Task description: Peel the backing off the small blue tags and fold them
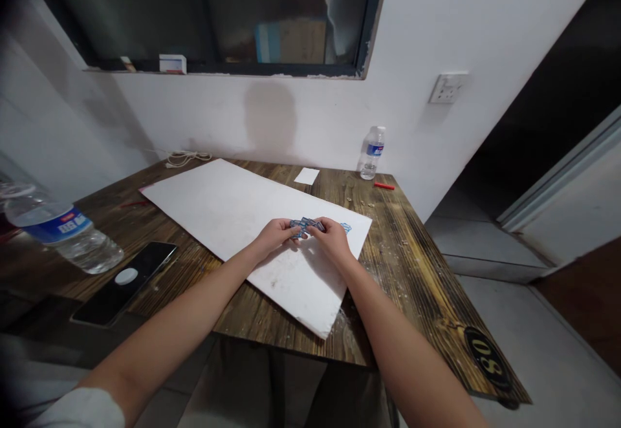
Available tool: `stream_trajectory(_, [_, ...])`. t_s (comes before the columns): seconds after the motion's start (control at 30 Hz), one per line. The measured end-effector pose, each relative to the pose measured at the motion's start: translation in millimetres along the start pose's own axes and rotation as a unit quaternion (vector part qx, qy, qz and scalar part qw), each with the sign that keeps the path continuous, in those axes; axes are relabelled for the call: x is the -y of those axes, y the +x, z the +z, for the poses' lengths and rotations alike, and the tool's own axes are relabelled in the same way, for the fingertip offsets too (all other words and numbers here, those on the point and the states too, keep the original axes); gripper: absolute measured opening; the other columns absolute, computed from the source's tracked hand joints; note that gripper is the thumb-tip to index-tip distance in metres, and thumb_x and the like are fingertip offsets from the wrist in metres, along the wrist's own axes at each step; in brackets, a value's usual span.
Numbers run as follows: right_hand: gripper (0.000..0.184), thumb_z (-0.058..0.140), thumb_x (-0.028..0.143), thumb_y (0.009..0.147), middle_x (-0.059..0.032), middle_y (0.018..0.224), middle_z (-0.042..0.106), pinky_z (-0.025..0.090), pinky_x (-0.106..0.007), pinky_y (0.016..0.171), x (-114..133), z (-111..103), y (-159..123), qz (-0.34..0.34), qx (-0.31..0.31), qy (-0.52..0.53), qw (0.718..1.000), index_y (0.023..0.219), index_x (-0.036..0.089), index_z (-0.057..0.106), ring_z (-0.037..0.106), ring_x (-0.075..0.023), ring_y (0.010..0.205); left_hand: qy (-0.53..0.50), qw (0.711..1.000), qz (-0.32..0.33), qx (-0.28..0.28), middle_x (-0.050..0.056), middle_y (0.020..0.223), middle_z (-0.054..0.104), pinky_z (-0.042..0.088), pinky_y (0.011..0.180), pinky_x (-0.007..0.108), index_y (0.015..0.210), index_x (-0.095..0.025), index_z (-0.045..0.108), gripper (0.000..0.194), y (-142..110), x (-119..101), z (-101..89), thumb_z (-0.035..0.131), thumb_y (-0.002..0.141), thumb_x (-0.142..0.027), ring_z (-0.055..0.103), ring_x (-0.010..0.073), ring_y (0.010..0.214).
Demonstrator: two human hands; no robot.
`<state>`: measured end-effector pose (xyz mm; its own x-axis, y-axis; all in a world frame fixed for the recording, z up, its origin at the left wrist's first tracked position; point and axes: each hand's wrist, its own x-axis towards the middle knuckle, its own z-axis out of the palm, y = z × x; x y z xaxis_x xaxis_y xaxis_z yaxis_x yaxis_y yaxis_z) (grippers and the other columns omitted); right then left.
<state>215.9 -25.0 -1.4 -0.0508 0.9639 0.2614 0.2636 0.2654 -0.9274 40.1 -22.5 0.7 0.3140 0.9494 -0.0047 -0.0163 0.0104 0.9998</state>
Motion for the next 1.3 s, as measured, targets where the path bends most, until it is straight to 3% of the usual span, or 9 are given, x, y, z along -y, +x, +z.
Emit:
stream_trajectory(0.13, [0.029,0.069,0.045,0.062,0.0016,0.062,0.058,0.035,-0.027,0.059,-0.8,-1.3,1.4,0.014,0.004,0.018,1.000,0.070,0.018,0.064,0.047,-0.0139,0.060,0.044,0.999,-0.001,-0.027,0.010,0.080,0.071,0.047,0.049,0.021,0.084,-0.009,0.069,0.026,1.1,-1.1,-0.7,0.071,0.076,-0.034,0.060,0.0104,0.056])
stream_trajectory(0.4, [0.037,0.075,0.052,0.057,0.0008,0.059,0.059,0.036,-0.026,0.055,-0.5,-2.8,2.2,0.027,-0.002,0.003,1.000,0.064,0.018,0.062,0.049,-0.0136,0.057,0.062,0.998,0.001,-0.022,0.011,0.081,0.071,0.048,0.050,0.021,0.084,-0.010,0.070,0.028,-1.9,-4.8,0.7,0.073,0.074,-0.036,0.060,0.0107,0.059])
stream_trajectory(0.6, [0.049,0.083,0.053,0.043,-0.0018,0.066,0.064,0.041,-0.027,0.056,-4.9,-0.6,4.2,0.042,-0.033,0.090,0.994,0.067,0.019,0.058,0.056,-0.0158,0.060,0.083,0.996,0.011,-0.028,0.010,0.077,0.072,0.046,0.051,0.022,0.082,-0.010,0.070,0.028,0.5,-2.3,-0.5,0.072,0.075,-0.037,0.059,0.0106,0.057])
stream_trajectory(0.9, [0.039,0.079,0.050,0.051,-0.0026,0.060,0.064,0.038,-0.027,0.054,-1.9,-3.4,2.0,0.076,-0.049,0.090,0.992,0.062,0.016,0.064,0.054,-0.0142,0.055,0.080,0.995,0.030,-0.057,0.010,0.078,0.072,0.044,0.051,0.022,0.080,-0.011,0.068,0.028,1.6,-0.2,-0.6,0.070,0.074,-0.038,0.057,0.0104,0.055])
stream_trajectory(1.07, [0.039,0.079,0.048,0.053,-0.0032,0.068,0.067,0.042,-0.027,0.059,-1.6,-0.8,2.0,0.047,-0.013,0.144,0.988,0.072,0.017,0.067,0.057,-0.0149,0.062,0.081,0.995,0.026,-0.047,0.009,0.077,0.072,0.044,0.051,0.022,0.080,-0.011,0.068,0.028,-0.8,-3.3,0.5,0.071,0.074,-0.038,0.057,0.0106,0.056])
stream_trajectory(1.3, [0.037,0.080,0.048,0.053,-0.0024,0.064,0.066,0.041,-0.027,0.057,-1.9,-0.1,0.1,0.070,0.021,0.144,0.987,0.066,0.017,0.064,0.055,-0.0146,0.059,0.106,0.993,0.033,-0.029,0.010,0.078,0.072,0.043,0.053,0.022,0.079,-0.012,0.069,0.027,-4.1,-7.9,0.6,0.070,0.075,-0.039,0.058,0.0108,0.058])
